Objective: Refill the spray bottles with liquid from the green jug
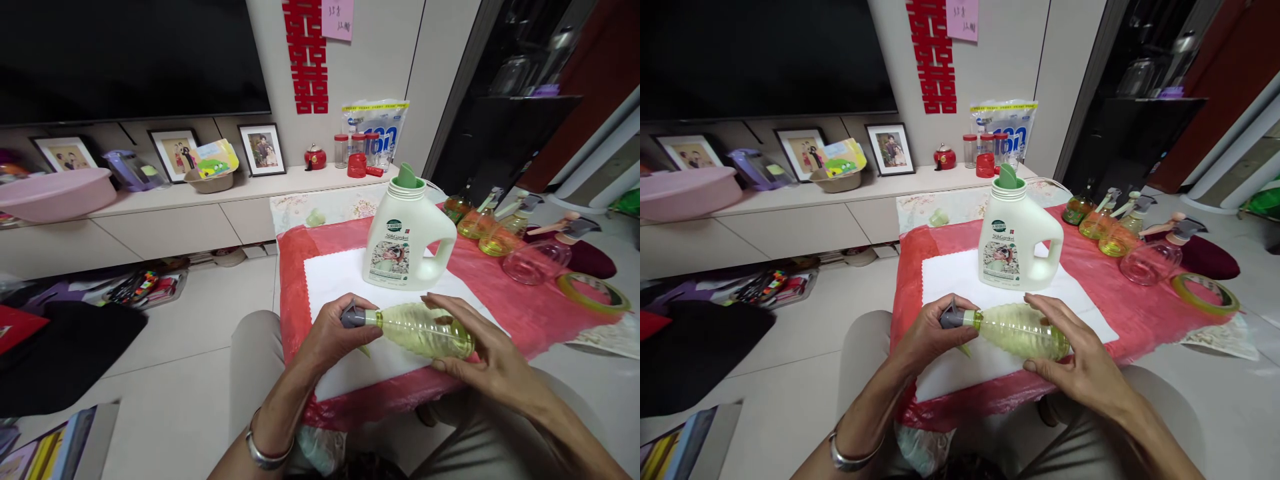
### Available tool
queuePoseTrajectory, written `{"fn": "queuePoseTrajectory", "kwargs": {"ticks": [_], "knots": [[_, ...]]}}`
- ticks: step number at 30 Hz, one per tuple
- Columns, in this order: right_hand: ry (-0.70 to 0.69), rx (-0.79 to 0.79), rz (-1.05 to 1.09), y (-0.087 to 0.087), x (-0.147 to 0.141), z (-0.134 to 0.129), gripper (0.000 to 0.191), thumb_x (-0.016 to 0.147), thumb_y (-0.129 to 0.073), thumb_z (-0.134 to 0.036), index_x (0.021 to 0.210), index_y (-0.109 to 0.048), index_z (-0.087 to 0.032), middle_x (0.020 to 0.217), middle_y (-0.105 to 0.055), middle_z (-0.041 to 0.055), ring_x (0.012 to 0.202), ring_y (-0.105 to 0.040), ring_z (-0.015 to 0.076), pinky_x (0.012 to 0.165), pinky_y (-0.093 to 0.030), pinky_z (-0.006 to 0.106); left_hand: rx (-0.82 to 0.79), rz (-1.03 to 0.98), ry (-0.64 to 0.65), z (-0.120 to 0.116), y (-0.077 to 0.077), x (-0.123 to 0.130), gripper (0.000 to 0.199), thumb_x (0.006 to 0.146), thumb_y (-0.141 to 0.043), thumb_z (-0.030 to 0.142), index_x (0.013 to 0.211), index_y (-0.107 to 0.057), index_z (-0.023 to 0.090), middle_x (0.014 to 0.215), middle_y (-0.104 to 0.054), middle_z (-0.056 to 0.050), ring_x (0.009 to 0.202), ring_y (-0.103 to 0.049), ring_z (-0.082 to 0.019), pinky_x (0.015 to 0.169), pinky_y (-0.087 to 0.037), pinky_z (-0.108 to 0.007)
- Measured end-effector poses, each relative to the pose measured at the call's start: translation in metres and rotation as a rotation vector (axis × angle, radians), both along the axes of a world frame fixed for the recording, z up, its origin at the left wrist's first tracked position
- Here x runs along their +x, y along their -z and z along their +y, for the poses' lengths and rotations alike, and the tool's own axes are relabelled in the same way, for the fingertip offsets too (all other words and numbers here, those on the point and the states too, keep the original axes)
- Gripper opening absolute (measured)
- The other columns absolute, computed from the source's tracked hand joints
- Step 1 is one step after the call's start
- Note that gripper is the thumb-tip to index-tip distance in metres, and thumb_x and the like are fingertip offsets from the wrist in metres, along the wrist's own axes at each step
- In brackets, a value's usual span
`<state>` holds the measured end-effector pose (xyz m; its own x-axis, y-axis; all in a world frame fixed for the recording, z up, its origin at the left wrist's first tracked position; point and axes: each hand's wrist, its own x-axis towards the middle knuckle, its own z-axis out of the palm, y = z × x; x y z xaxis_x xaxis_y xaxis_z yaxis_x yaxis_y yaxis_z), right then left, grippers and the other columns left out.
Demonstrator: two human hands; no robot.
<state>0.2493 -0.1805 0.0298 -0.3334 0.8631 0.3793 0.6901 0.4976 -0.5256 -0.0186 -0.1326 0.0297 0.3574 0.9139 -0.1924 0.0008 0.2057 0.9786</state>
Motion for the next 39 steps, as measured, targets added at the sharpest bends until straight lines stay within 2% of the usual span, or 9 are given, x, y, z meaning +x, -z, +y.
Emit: {"fn": "queuePoseTrajectory", "kwargs": {"ticks": [5,11,14,18,23,25,29,34,39], "knots": [[0.113,-0.174,0.371,0.004,-0.007,-0.002,0.062,0.095,-0.057,-0.045,0.152,-0.034,-0.04,0.15,-0.041,0.0039,0.13,-0.051,0.0186,0.095,-0.055,0.025,-0.059,0.005,-0.054,-0.002,0.004,0.008,0.034,0.061,-0.082,0.029,0.087,-0.065,0.016,0.06,-0.055,0.007,0.055,-0.044,-0.006,0.053,-0.034,-0.019],[0.018,-0.445,0.404,-0.003,-0.005,-0.001,0.09,0.085,-0.067,-0.05,0.158,-0.015,-0.042,0.16,-0.023,0.0026,0.145,-0.033,0.0247,0.11,-0.047,0.038,-0.151,-0.039,-0.143,-0.002,0.004,0.006,0.041,0.057,-0.083,0.033,0.089,-0.063,0.016,0.058,-0.056,0.006,0.053,-0.05,-0.009,0.053,-0.044,-0.023],[0.104,-0.384,0.306,0.001,0.0,0.003,0.088,0.089,-0.059,-0.056,0.16,-0.01,-0.039,0.156,-0.031,0.005,0.144,-0.034,0.0265,0.112,-0.043,0.045,-0.131,-0.054,-0.089,-0.002,0.003,0.0,0.041,0.058,-0.084,0.032,0.089,-0.063,0.016,0.063,-0.06,0.005,0.056,-0.051,-0.008,0.055,-0.043,-0.021],[0.185,-0.394,0.208,0.008,0.002,0.005,0.077,0.097,-0.037,-0.062,0.162,-0.008,-0.033,0.142,-0.048,0.0105,0.129,-0.052,0.0287,0.105,-0.047,0.054,-0.062,-0.046,-0.05,-0.002,0.004,-0.003,0.039,0.06,-0.085,0.03,0.09,-0.064,0.016,0.063,-0.06,0.006,0.057,-0.049,-0.006,0.055,-0.038,-0.019],[0.064,-0.37,0.074,0.003,0.006,-0.001,0.09,0.089,-0.056,-0.061,0.161,-0.008,-0.037,0.161,-0.022,0.0051,0.149,-0.025,0.029,0.117,-0.035,0.049,-0.11,-0.036,-0.106,0.0,0.007,-0.005,0.041,0.059,-0.085,0.032,0.09,-0.063,0.016,0.064,-0.061,0.005,0.056,-0.05,-0.007,0.054,-0.04,-0.02],[0.074,-0.396,0.075,0.002,0.009,-0.002,0.09,0.09,-0.055,-0.06,0.162,-0.008,-0.035,0.158,-0.028,0.0074,0.145,-0.033,0.0289,0.114,-0.041,0.047,-0.136,-0.047,-0.09,0.0,0.006,-0.006,0.044,0.058,-0.087,0.035,0.089,-0.063,0.016,0.064,-0.062,0.004,0.056,-0.053,-0.008,0.056,-0.043,-0.022],[0.119,-0.463,0.208,0.009,0.012,0.001,0.072,0.1,-0.031,-0.06,0.162,-0.011,-0.029,0.148,-0.044,0.0114,0.126,-0.055,0.0269,0.103,-0.051,0.047,-0.114,-0.057,-0.055,-0.001,0.003,-0.006,0.045,0.057,-0.089,0.036,0.088,-0.064,0.016,0.064,-0.062,0.004,0.057,-0.053,-0.008,0.056,-0.043,-0.021],[0.073,-0.419,0.218,0.012,0.012,0.001,0.086,0.092,-0.054,-0.057,0.162,-0.01,-0.033,0.162,-0.02,0.0061,0.149,-0.026,0.0279,0.115,-0.04,0.044,-0.129,-0.076,-0.115,0.0,0.003,-0.006,0.047,0.056,-0.089,0.039,0.088,-0.063,0.016,0.062,-0.06,0.005,0.054,-0.053,-0.008,0.055,-0.044,-0.022],[0.07,-0.397,0.189,0.013,0.017,0.005,0.071,0.094,-0.048,-0.059,0.157,-0.031,-0.031,0.156,-0.034,0.0053,0.147,-0.03,0.0288,0.122,-0.024,0.05,-0.114,-0.044,-0.086,0.001,0.005,-0.009,0.049,0.056,-0.09,0.04,0.089,-0.064,0.015,0.064,-0.063,0.004,0.056,-0.055,-0.008,0.057,-0.045,-0.022]]}}
